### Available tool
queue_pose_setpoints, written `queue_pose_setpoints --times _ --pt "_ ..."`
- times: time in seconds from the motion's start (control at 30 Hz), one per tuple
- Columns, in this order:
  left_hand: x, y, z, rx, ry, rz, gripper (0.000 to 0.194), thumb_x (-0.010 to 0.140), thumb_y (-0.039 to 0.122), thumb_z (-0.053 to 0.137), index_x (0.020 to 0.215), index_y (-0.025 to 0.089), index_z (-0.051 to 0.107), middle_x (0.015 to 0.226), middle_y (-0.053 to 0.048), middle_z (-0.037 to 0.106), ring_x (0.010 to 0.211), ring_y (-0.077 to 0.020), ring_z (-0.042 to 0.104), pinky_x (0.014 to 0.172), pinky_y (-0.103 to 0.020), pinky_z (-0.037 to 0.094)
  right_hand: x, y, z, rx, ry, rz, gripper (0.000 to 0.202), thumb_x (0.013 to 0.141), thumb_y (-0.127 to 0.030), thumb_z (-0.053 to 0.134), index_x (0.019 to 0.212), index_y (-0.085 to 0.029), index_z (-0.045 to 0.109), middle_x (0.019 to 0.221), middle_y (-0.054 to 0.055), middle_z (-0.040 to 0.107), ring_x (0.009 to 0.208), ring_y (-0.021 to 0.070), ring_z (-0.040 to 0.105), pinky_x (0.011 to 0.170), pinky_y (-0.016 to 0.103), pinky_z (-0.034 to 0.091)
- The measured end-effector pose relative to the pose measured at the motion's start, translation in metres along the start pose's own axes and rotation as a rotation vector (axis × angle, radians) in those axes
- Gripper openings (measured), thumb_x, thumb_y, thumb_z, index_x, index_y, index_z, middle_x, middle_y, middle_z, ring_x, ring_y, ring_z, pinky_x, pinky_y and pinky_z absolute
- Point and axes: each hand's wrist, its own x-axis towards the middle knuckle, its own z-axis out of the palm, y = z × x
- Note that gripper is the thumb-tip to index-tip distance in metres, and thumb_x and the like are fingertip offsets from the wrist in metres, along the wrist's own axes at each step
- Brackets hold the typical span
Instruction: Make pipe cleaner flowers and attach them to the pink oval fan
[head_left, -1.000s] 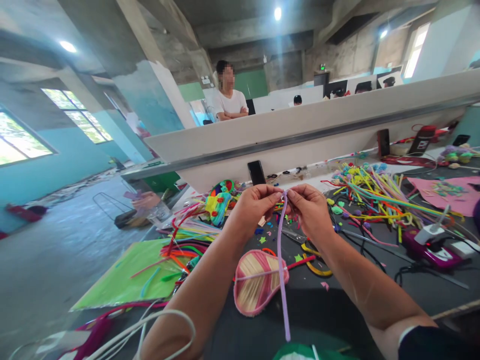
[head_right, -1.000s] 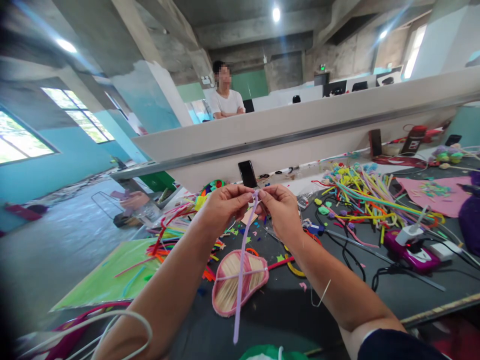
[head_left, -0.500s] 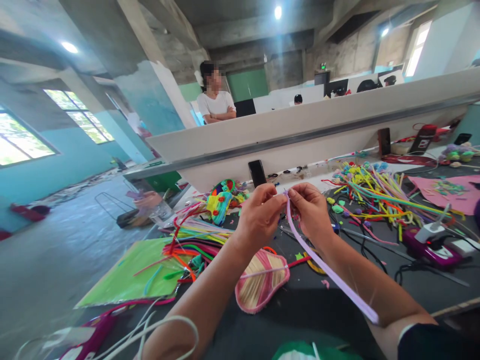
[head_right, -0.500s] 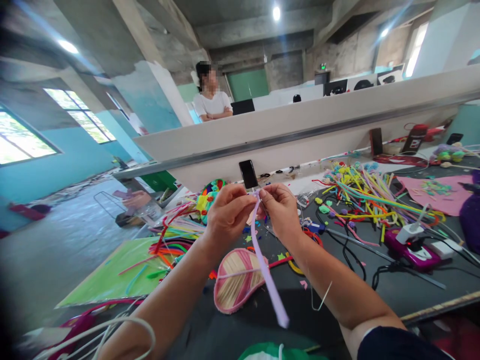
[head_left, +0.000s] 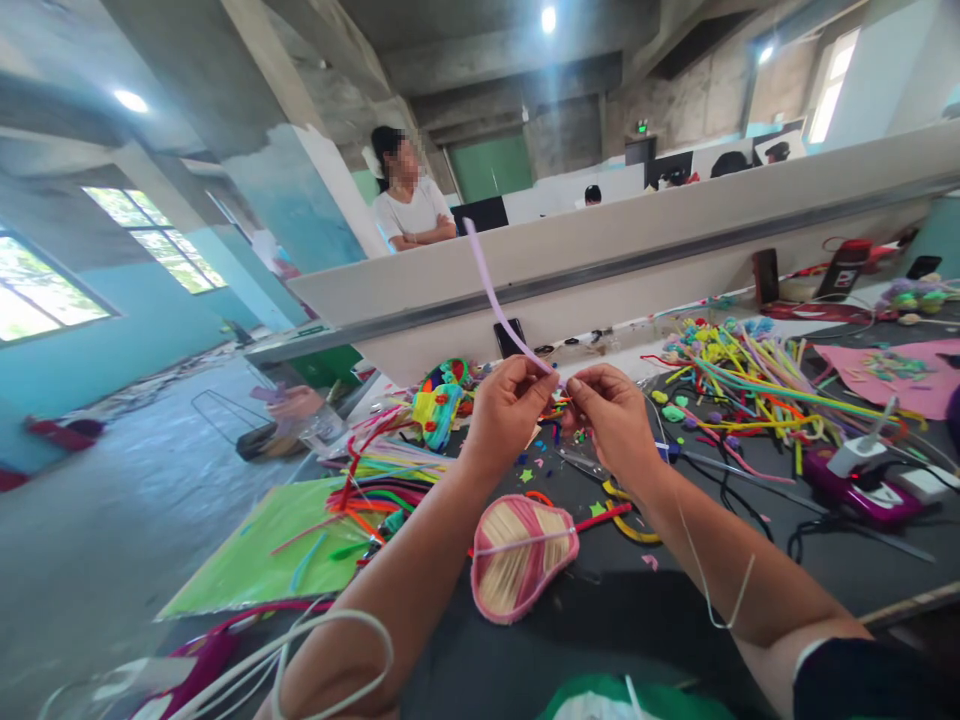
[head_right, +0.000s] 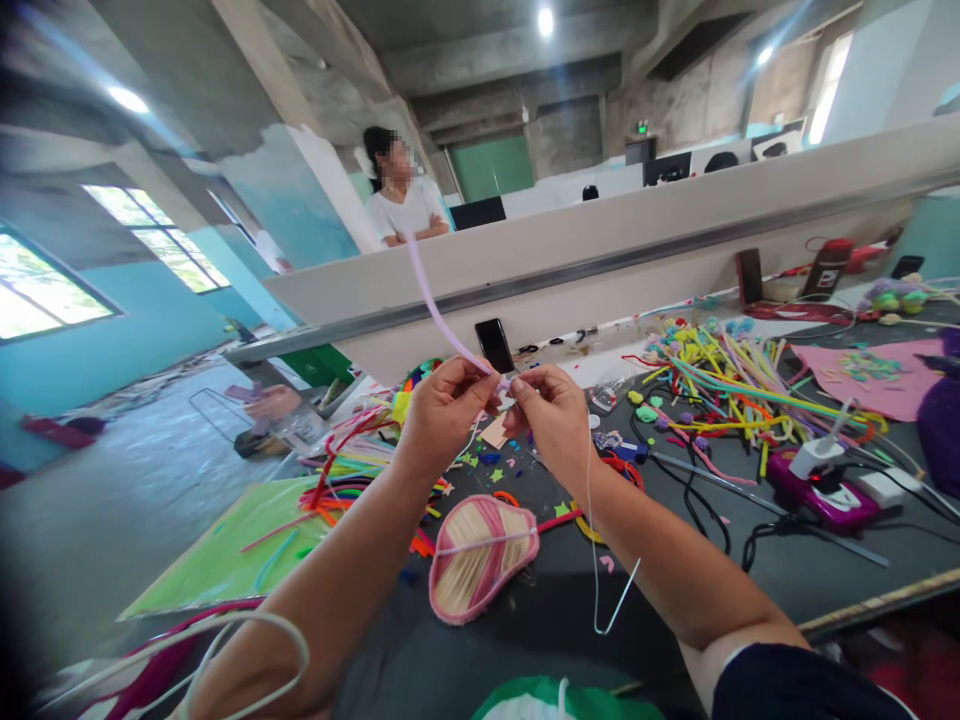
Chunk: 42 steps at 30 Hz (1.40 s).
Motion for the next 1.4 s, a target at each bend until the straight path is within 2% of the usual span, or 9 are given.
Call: queue_pose_setpoints --times 0.17,0.43,0.63,0.73,0.8,0.9,0.97,1.27,1.4 --pt "0.001 -0.002 -0.002 -0.075 0.017 -0.031 0.015 0.072 0.03 0.069 0.081 0.018 0.066 0.079 -0.001 0.06 0.066 -0.0112 0.056 0.065 -0.022 0.046 0.001 -0.001 0.001 0.022 0.006 0.035 0.02 0.071 -0.032 0.071 0.078 -0.019 0.057 0.055 -0.007 0.058 0.038 0.0084 0.055 0.037 0.02 0.049" --pt "-0.008 -0.017 -0.011 0.242 -0.023 0.411 0.011 0.08 0.021 0.062 0.085 0.02 0.071 0.094 -0.007 0.064 0.092 -0.017 0.059 0.085 -0.029 0.046 -0.001 0.004 -0.002 0.0 -0.034 -0.013 0.018 0.075 -0.033 0.069 0.081 -0.02 0.059 0.057 -0.005 0.061 0.04 0.009 0.056 0.04 0.022 0.051" --pt "-0.021 -0.024 -0.02 0.368 -0.124 0.468 0.016 0.08 0.024 0.062 0.092 0.024 0.072 0.107 -0.008 0.064 0.1 -0.0194 0.059 0.09 -0.032 0.045 -0.003 0.002 0.002 0.075 -0.063 -0.009 0.015 0.075 -0.029 0.068 0.078 -0.019 0.058 0.056 -0.005 0.06 0.041 0.0084 0.056 0.04 0.02 0.048" --pt "-0.02 -0.019 -0.02 0.252 -0.056 0.369 0.016 0.08 0.026 0.062 0.093 0.021 0.07 0.104 -0.008 0.065 0.097 -0.0186 0.06 0.089 -0.031 0.047 -0.003 0.003 0.002 0.084 -0.072 -0.014 0.014 0.076 -0.028 0.068 0.079 -0.019 0.058 0.056 -0.005 0.06 0.04 0.0088 0.056 0.039 0.021 0.048" --pt "-0.016 -0.015 -0.019 0.102 -0.02 0.178 0.018 0.081 0.029 0.061 0.094 0.019 0.067 0.091 -0.006 0.066 0.084 -0.0162 0.063 0.08 -0.029 0.05 -0.003 0.004 0.002 0.078 -0.069 -0.007 0.015 0.075 -0.028 0.069 0.08 -0.018 0.058 0.056 -0.005 0.06 0.041 0.0092 0.056 0.039 0.021 0.049" --pt "-0.01 -0.009 -0.017 -0.122 -0.092 -0.112 0.021 0.079 0.035 0.063 0.09 0.016 0.065 0.07 -0.001 0.064 0.061 -0.0118 0.06 0.06 -0.023 0.05 -0.004 0.004 0.003 0.05 -0.052 -0.002 0.015 0.074 -0.028 0.069 0.079 -0.018 0.058 0.058 -0.005 0.06 0.041 0.0093 0.057 0.04 0.022 0.05" --pt "-0.007 -0.006 -0.016 -0.194 -0.177 -0.209 0.023 0.076 0.036 0.066 0.084 0.014 0.066 0.063 0.0 0.063 0.053 -0.01 0.056 0.052 -0.021 0.047 -0.005 0.004 0.005 0.045 -0.05 0.0 0.016 0.074 -0.028 0.07 0.078 -0.018 0.058 0.058 -0.005 0.06 0.041 0.009 0.057 0.04 0.022 0.051" --pt "-0.003 0.005 -0.012 -0.277 -0.246 -0.384 0.03 0.068 0.04 0.073 0.066 0.014 0.059 0.042 0.004 0.051 0.033 -0.0032 0.035 0.033 -0.015 0.022 -0.008 0.005 0.005 0.043 -0.053 0.009 0.015 0.076 -0.028 0.068 0.079 -0.019 0.056 0.05 -0.006 0.059 0.038 0.0088 0.055 0.039 0.019 0.046" --pt "0.001 0.002 -0.01 -0.34 -0.165 -0.403 0.031 0.065 0.039 0.075 0.067 0.013 0.058 0.041 0.005 0.048 0.033 -0.0023 0.032 0.034 -0.016 0.018 -0.007 0.007 0.008 0.07 -0.047 0.04 0.018 0.076 -0.03 0.067 0.084 -0.02 0.054 0.06 -0.005 0.061 0.043 0.0096 0.058 0.042 0.022 0.05"
